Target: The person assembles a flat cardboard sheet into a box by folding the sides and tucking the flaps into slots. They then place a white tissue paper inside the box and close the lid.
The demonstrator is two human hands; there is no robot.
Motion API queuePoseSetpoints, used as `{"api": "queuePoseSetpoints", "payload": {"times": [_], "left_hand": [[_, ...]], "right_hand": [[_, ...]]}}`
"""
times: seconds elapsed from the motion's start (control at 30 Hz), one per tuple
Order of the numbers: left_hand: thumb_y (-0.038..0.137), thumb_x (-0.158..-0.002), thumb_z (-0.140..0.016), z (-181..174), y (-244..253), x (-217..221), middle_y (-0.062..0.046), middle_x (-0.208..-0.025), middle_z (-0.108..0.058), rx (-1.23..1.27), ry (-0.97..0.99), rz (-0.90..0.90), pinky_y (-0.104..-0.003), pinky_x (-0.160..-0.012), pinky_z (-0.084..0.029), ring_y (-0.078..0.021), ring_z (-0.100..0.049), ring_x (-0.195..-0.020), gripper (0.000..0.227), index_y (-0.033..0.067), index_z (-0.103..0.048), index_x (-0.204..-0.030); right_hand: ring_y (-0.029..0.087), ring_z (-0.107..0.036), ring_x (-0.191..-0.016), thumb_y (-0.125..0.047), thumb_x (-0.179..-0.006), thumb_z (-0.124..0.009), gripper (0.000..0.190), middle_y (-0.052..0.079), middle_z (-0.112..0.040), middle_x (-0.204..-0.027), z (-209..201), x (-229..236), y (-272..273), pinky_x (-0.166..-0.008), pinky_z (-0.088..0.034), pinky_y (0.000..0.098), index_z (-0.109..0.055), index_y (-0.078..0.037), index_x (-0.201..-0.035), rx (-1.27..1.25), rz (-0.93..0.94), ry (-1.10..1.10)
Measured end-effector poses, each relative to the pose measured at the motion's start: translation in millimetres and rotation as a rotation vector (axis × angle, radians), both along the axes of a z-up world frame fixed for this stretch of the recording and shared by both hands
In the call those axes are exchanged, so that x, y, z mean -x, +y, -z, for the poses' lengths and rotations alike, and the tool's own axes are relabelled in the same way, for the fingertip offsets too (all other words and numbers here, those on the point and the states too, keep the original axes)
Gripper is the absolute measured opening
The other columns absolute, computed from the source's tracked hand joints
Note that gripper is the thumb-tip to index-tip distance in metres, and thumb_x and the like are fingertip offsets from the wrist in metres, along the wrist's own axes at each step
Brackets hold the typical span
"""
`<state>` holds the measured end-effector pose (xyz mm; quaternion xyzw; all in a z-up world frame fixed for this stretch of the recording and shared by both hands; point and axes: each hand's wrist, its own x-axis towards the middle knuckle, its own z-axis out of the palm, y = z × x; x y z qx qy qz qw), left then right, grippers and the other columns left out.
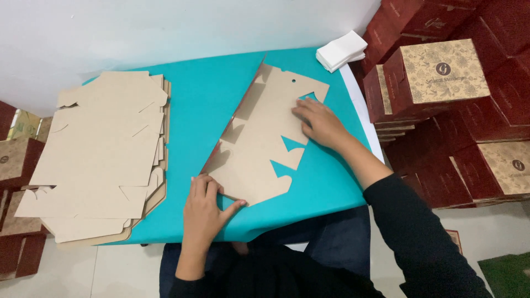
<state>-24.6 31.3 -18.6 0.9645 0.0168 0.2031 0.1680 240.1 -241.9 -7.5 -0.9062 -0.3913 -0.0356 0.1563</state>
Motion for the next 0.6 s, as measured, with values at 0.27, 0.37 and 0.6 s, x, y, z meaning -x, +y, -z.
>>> {"api": "queuePoseSetpoints", "payload": {"times": [0.27, 0.37, 0.6], "left_hand": [[0.052, -0.068, -0.076, -40, 13, 19, -0.018, -0.126, -0.045, 0.058, -0.084, 0.129, -0.059, -0.108, -0.031, -0.0430, -0.034, -0.136, 0.062, 0.0050, -0.047, -0.095], [0.043, -0.075, -0.073, -32, 26, 20, -0.022, -0.136, -0.041, 0.049, -0.128, 0.049, -0.053, -0.109, -0.035, -0.0441, -0.034, -0.136, 0.064, 0.0012, -0.047, -0.117], [0.037, -0.086, -0.065, -24, 38, 4, -0.011, -0.125, -0.060, -0.041, 0.059, 0.007, -0.049, -0.110, -0.032, -0.0294, -0.050, -0.127, 0.054, 0.0061, -0.055, -0.130]], "right_hand": [[0.036, -0.034, -0.135, -0.041, -0.096, -0.048, 0.052, 0.014, -0.043, -0.144, 14, 41, 11, -0.105, -0.033, 0.0490, -0.048, -0.011, -0.137, 0.009, -0.080, -0.125], [0.034, -0.037, -0.133, -0.047, -0.094, -0.047, 0.054, 0.012, -0.044, -0.143, 3, 63, 1, -0.100, -0.038, 0.0482, -0.048, -0.015, -0.138, 0.054, -0.048, -0.163], [0.027, -0.042, -0.130, -0.058, -0.091, -0.045, 0.059, 0.010, -0.051, -0.135, -49, 105, -18, -0.110, -0.027, 0.0427, -0.051, -0.020, -0.136, 0.362, 0.063, 0.060]]}}
